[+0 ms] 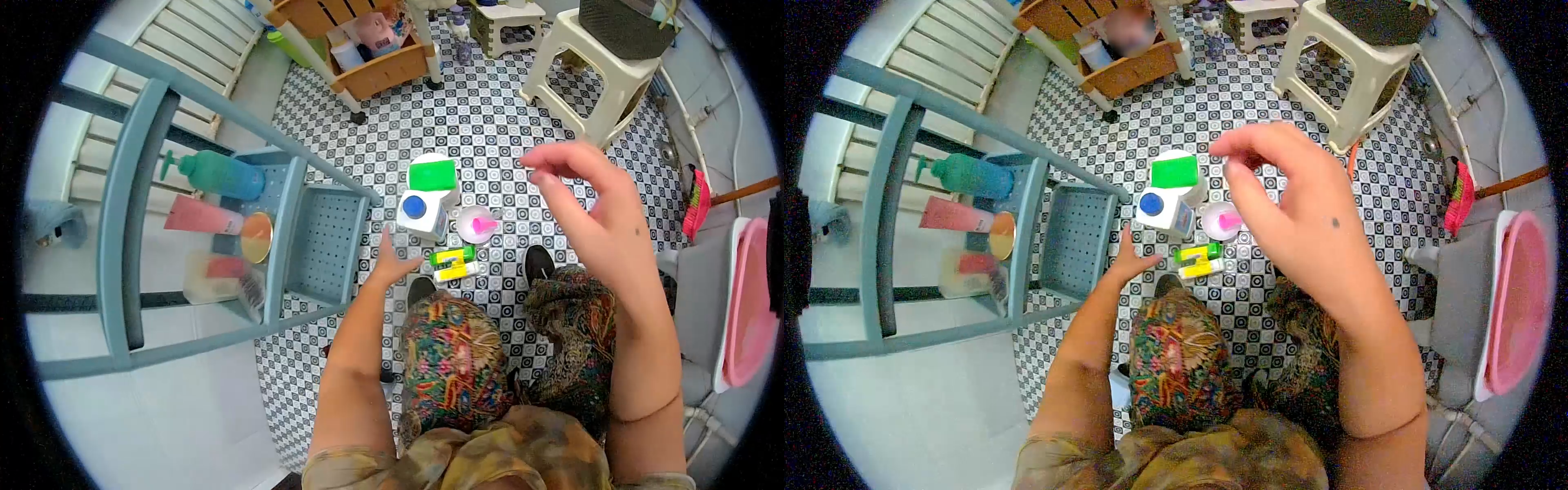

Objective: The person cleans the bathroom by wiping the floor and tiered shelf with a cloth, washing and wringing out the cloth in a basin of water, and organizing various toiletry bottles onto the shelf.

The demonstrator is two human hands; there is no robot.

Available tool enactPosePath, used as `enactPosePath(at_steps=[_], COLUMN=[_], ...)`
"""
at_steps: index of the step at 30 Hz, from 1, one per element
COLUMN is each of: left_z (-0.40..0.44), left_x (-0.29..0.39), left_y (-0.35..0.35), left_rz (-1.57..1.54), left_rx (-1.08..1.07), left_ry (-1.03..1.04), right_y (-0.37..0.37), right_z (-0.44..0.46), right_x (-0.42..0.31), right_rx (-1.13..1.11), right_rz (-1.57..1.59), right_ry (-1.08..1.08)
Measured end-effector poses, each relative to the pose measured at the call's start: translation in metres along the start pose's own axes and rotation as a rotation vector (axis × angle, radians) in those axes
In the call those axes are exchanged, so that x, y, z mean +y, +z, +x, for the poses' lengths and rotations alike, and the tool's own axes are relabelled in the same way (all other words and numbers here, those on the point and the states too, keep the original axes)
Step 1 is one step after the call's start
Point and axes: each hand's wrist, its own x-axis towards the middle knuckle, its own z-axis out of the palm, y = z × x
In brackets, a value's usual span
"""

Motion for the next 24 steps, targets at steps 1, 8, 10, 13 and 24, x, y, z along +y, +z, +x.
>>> enactPosePath(at_steps=[1, 8, 10, 13, 24], left_z=[0.004, 0.030, 0.032, 0.025, -0.041], left_x=[0.016, 0.064, 0.062, 0.063, 0.022], left_y=[0.011, 0.073, 0.075, 0.057, -0.071], left_rz=[-0.012, -0.222, -0.351, -0.321, -0.316], left_rx=[-0.004, 0.636, 0.609, 0.617, 0.768], left_ry=[-0.005, -0.071, -0.043, -0.103, -0.159], right_y=[-0.002, -0.002, -0.001, 0.005, 0.019], right_z=[0.000, 0.001, 0.001, 0.000, -0.001], right_x=[0.002, 0.006, 0.005, 0.003, -0.006], right_rx=[-0.017, -0.051, -0.108, -0.132, -0.198], right_rz=[-0.038, -0.097, -0.140, -0.138, -0.206], right_ry=[0.003, 0.140, 0.169, 0.164, 0.071])
